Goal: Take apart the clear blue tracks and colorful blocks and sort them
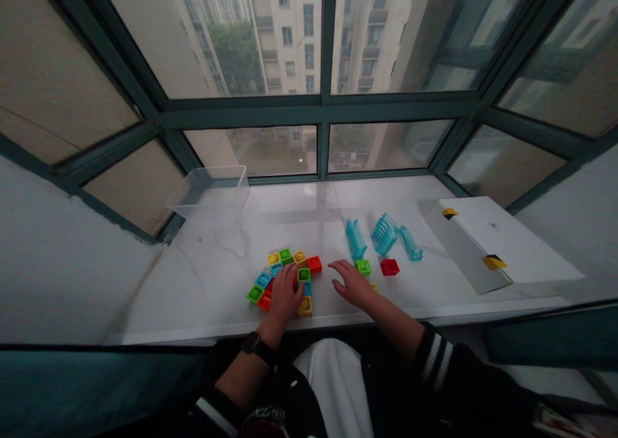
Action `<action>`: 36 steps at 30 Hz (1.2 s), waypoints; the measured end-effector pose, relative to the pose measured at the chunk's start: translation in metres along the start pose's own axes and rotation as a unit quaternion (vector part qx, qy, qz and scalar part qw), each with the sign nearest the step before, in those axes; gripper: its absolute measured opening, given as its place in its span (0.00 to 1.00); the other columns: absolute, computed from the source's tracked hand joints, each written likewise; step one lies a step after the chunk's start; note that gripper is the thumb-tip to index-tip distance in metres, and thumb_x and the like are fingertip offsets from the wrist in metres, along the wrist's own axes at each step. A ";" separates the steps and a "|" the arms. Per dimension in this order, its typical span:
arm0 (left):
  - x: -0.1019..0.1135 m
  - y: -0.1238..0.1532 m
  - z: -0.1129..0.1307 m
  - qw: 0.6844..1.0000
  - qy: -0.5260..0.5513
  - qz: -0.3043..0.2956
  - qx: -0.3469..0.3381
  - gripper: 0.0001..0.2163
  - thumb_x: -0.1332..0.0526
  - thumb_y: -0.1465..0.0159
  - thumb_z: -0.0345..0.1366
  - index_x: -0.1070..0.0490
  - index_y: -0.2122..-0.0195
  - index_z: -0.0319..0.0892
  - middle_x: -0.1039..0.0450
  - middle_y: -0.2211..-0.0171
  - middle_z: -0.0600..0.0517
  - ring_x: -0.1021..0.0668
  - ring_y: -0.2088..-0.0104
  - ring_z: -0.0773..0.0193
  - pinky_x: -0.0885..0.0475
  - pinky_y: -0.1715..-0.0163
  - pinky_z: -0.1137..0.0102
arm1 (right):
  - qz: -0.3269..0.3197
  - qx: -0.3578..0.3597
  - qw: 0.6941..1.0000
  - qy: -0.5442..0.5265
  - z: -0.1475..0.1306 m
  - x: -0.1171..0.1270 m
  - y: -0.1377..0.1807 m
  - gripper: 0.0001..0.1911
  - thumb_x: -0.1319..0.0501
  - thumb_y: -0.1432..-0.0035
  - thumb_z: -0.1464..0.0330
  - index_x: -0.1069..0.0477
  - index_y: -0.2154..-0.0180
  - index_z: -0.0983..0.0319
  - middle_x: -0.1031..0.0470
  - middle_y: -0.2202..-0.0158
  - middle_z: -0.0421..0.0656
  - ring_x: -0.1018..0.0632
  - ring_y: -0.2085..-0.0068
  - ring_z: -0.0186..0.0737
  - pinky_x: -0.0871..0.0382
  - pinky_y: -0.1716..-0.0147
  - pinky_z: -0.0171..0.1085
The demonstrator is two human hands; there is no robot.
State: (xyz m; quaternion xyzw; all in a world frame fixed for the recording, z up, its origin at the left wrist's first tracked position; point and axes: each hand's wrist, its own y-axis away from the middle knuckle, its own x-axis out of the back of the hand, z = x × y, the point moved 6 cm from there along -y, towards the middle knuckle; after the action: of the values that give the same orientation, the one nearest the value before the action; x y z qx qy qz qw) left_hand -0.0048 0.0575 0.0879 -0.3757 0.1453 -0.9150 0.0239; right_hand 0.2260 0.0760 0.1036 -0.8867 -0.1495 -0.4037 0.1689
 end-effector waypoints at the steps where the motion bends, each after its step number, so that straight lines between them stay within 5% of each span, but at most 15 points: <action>1: -0.003 -0.002 0.001 1.000 -0.025 -0.006 -0.006 0.26 0.38 0.33 0.39 0.34 0.33 0.43 0.35 0.31 0.40 0.35 0.31 0.43 0.44 0.30 0.47 | -0.010 -0.005 1.000 0.005 0.000 -0.009 -0.007 0.31 0.38 0.38 0.73 0.34 0.34 0.58 0.30 0.36 0.51 0.28 0.36 0.49 0.33 0.34 0.52; 5: -0.018 -0.005 -0.001 0.997 -0.071 -0.029 0.003 0.28 0.38 0.32 0.42 0.36 0.31 0.46 0.37 0.29 0.42 0.41 0.27 0.40 0.53 0.28 0.43 | -0.053 -0.014 0.998 0.023 0.001 -0.040 -0.031 0.42 0.35 0.42 0.74 0.43 0.29 0.62 0.40 0.28 0.58 0.36 0.28 0.54 0.40 0.30 0.55; 11: -0.022 -0.002 0.000 0.995 -0.078 -0.056 -0.017 0.27 0.39 0.31 0.42 0.35 0.31 0.50 0.34 0.30 0.45 0.36 0.30 0.41 0.55 0.28 0.44 | -0.091 -0.032 0.992 0.076 -0.001 -0.056 -0.050 0.36 0.39 0.38 0.78 0.41 0.30 0.63 0.39 0.28 0.58 0.31 0.32 0.54 0.36 0.33 0.51; 19: -0.021 0.002 0.010 0.994 -0.079 -0.067 -0.037 0.25 0.38 0.31 0.42 0.32 0.33 0.47 0.29 0.36 0.42 0.32 0.35 0.43 0.49 0.30 0.45 | -0.073 -0.082 0.982 0.153 -0.005 -0.036 -0.042 0.11 0.35 0.37 0.68 0.25 0.52 0.62 0.23 0.49 0.54 0.21 0.50 0.51 0.27 0.49 0.43; 25: -0.025 0.001 0.007 0.995 -0.075 -0.056 -0.035 0.22 0.37 0.32 0.43 0.28 0.38 0.46 0.29 0.38 0.40 0.32 0.35 0.42 0.48 0.30 0.44 | -0.080 -0.087 0.986 0.116 -0.004 -0.023 -0.028 0.14 0.30 0.42 0.65 0.23 0.55 0.62 0.22 0.54 0.52 0.20 0.54 0.49 0.27 0.51 0.41; 31: -0.018 -0.002 0.013 0.993 -0.100 -0.050 -0.035 0.21 0.37 0.31 0.39 0.30 0.38 0.45 0.29 0.37 0.41 0.32 0.34 0.42 0.46 0.30 0.42 | 0.028 -0.051 0.991 -0.122 -0.007 0.013 -0.011 0.20 0.33 0.42 0.67 0.25 0.47 0.59 0.24 0.52 0.46 0.20 0.55 0.44 0.22 0.51 0.45; 36: -0.006 -0.001 0.033 0.995 0.094 -0.028 0.021 0.19 0.43 0.27 0.44 0.32 0.38 0.44 0.28 0.39 0.41 0.26 0.38 0.49 0.33 0.35 0.49 | 0.066 -0.011 0.982 -0.177 -0.022 0.035 0.009 0.22 0.34 0.40 0.69 0.27 0.43 0.56 0.27 0.49 0.47 0.21 0.52 0.44 0.21 0.49 0.47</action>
State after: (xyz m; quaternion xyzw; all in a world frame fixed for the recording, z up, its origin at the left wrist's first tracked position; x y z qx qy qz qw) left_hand 0.0225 0.0514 0.1063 -0.2913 0.1172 -0.9494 -0.0079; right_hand 0.2369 0.0634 0.1422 -0.9539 -0.1135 -0.2300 0.1560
